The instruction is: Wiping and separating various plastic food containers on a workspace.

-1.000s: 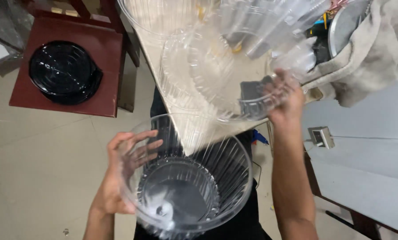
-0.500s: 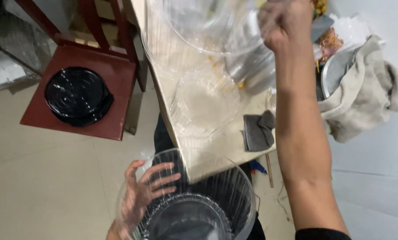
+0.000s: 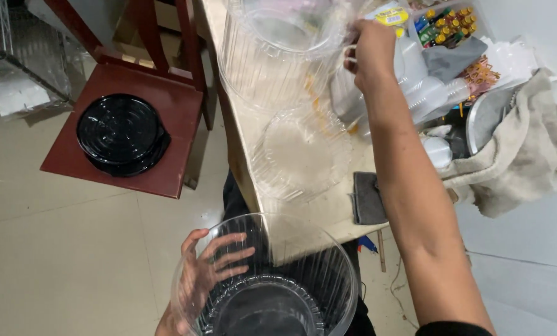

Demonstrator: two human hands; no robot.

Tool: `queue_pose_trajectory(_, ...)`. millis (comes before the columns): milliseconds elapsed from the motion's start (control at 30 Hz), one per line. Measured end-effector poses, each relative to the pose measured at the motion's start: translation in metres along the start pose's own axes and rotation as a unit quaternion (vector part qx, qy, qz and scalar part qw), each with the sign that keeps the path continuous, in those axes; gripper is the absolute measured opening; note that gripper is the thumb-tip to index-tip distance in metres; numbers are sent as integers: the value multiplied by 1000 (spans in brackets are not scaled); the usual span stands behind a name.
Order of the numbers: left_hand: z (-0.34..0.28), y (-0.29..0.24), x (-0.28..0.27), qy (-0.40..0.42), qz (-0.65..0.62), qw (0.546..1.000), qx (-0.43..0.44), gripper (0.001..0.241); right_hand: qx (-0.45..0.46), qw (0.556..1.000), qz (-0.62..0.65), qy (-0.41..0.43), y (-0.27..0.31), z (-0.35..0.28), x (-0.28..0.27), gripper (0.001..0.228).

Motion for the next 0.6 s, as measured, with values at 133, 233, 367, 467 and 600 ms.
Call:
queue_pose_trajectory(133, 5, -13, 14, 50, 51, 995, 72, 143, -32, 992, -109, 55, 2, -52, -15, 30)
queue_pose_trajectory(233, 8, 5, 7, 13, 22, 1000, 5, 161, -135, 971, -194, 22, 0, -70, -43, 18)
queue_pose_trajectory(367, 16, -19, 21, 40, 26, 999, 22, 151, -203, 964, -169, 39, 38, -147, -79, 18)
queue_pose_trajectory(467, 25, -11, -9, -120, -47, 986, -101, 144, -239, 966, -57, 75, 47, -216, -111, 17)
queue_pose_trajectory(600, 43, -40, -26, 48, 49, 990, 123, 132, -244, 963, 2, 114, -2, -246, -136, 23)
Point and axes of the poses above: each hand's wrist, its own z-axis towards the middle knuckle, its own x-axis out of the palm, y = z × x, the point moved 5 cm from there along z, towards the middle knuckle, and after that the axes turned 3 degrees about -y, right-handed, at the moved point
